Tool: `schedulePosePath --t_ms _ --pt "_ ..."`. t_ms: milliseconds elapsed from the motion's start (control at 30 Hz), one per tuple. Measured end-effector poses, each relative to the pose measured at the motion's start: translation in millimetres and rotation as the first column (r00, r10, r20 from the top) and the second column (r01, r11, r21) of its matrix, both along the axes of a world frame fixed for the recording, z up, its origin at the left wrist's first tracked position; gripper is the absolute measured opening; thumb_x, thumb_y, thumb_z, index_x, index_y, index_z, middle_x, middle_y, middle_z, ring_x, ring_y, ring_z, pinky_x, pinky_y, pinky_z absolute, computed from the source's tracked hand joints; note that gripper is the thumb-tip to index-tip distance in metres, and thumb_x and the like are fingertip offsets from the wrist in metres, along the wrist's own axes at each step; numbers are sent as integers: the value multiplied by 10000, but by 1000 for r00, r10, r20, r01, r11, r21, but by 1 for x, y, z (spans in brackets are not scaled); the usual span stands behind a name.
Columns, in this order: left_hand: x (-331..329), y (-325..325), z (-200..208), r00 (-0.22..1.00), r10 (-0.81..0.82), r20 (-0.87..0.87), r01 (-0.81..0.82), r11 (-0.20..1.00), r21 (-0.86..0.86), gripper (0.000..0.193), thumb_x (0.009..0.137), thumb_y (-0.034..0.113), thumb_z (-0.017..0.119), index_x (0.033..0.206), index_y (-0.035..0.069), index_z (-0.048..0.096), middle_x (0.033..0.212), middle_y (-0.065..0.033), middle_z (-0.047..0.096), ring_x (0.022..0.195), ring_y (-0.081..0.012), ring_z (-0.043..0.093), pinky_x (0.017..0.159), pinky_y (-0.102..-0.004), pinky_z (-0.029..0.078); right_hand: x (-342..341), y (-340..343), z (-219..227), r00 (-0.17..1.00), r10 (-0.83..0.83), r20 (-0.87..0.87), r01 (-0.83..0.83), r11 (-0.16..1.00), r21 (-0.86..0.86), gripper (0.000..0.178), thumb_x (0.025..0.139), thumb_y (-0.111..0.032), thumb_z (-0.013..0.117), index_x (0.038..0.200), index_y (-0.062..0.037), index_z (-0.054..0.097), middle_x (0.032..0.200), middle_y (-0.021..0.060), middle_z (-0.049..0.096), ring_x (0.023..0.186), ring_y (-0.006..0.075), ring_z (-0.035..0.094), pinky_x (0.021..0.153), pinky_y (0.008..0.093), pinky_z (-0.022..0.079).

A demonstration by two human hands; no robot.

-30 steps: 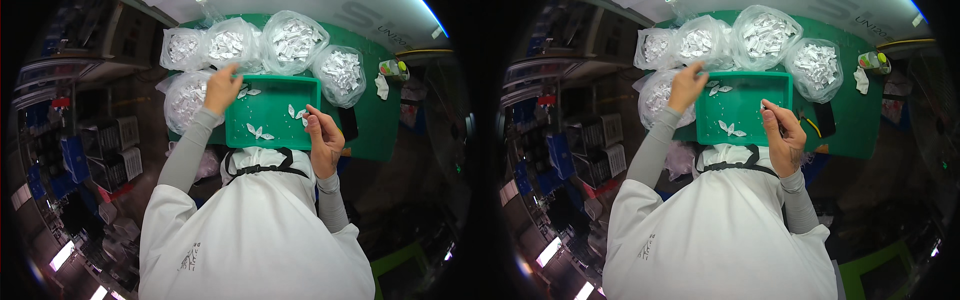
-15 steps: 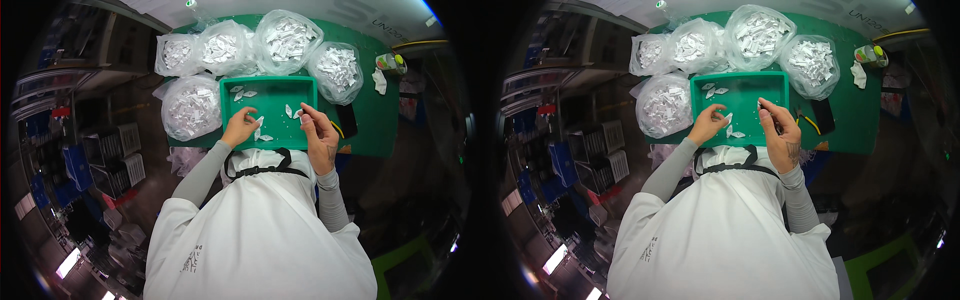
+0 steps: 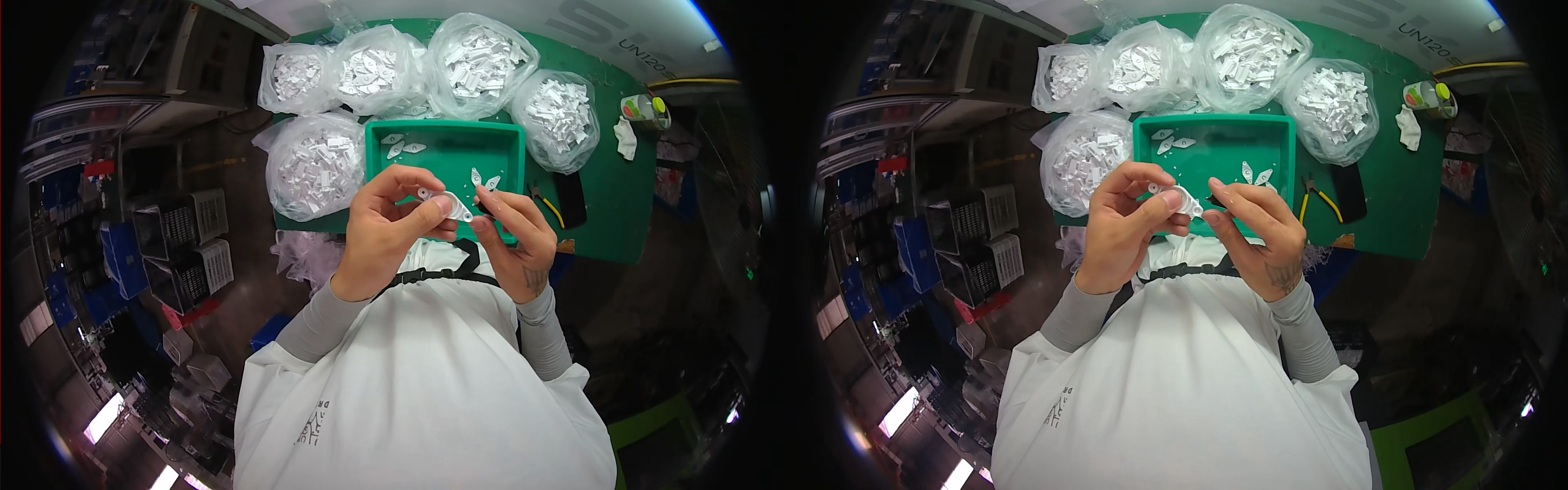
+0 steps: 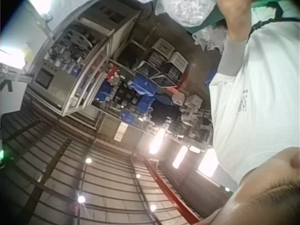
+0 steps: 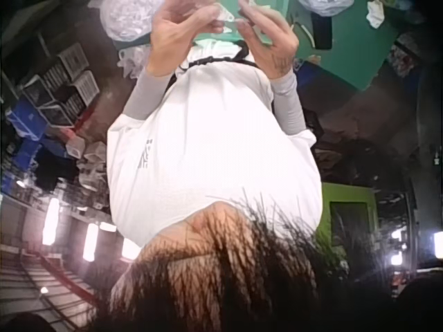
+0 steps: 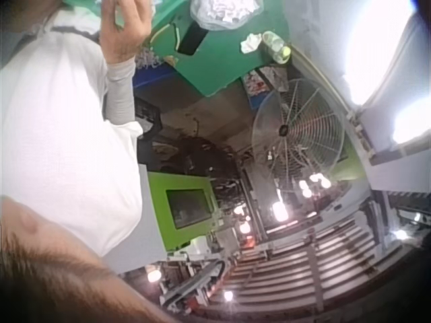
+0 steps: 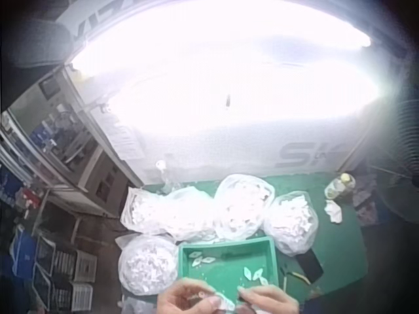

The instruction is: The person assembles small white plastic lighting components by hand at a factory workstation.

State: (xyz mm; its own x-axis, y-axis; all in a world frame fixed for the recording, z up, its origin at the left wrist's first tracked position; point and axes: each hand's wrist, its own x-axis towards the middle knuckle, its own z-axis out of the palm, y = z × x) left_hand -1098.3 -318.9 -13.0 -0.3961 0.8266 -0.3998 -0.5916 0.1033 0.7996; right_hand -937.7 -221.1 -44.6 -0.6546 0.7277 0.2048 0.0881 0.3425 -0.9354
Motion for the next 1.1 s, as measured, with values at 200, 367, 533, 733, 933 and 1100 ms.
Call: schedulePosePath --t_ms 200,367,533,733,933,1100 --pt "2 -2 4 1000 -15 -27 16 1000 21 160 909 15 660 1052 -1 589 978 -76 597 854 -199 701 716 -297 632 1 0 1 997 -9 -73 14 997 71 400 754 2 798 1141 -46 710 999 90 680 818 178 655 693 281 527" --pt "6 -1 4 999 15 -38 -14 1000 12 164 901 2 641 1050 5 574 975 -100 626 798 -189 710 676 -289 636 2 -2 2 995 8 -104 -2 998 65 396 746 23 795 1127 -50 716 993 81 686 819 176 652 691 279 524" --pt "7 -2 6 1000 -3 -3 3 1000 17 145 911 17 658 1037 -1 587 965 -70 595 836 -187 698 706 -301 635 1 -1 1 993 -6 -118 17 996 87 394 742 31 794 1121 -52 719 985 80 688 819 175 651 689 279 522" --pt "8 -2 7 1000 11 2 -11 1000 13 141 911 15 658 1030 0 585 959 -71 597 828 -182 696 705 -301 634 0 0 1 993 -17 -114 28 995 96 389 739 36 793 1111 -54 723 979 73 691 805 174 646 676 283 512" --pt "9 -2 8 1000 26 -18 -25 999 23 136 910 11 657 1023 -2 582 967 -85 614 827 -183 697 704 -302 633 -1 3 2 994 -15 -112 35 982 187 382 726 41 794 1091 -51 726 962 62 697 782 177 636 640 285 489" --pt "10 -3 8 998 43 -36 -42 999 15 137 911 15 658 1023 -4 580 977 -96 628 822 -184 700 703 -304 632 -4 5 2 992 -13 -127 45 966 254 381 716 40 798 1080 -46 725 960 63 700 769 180 627 627 285 478"
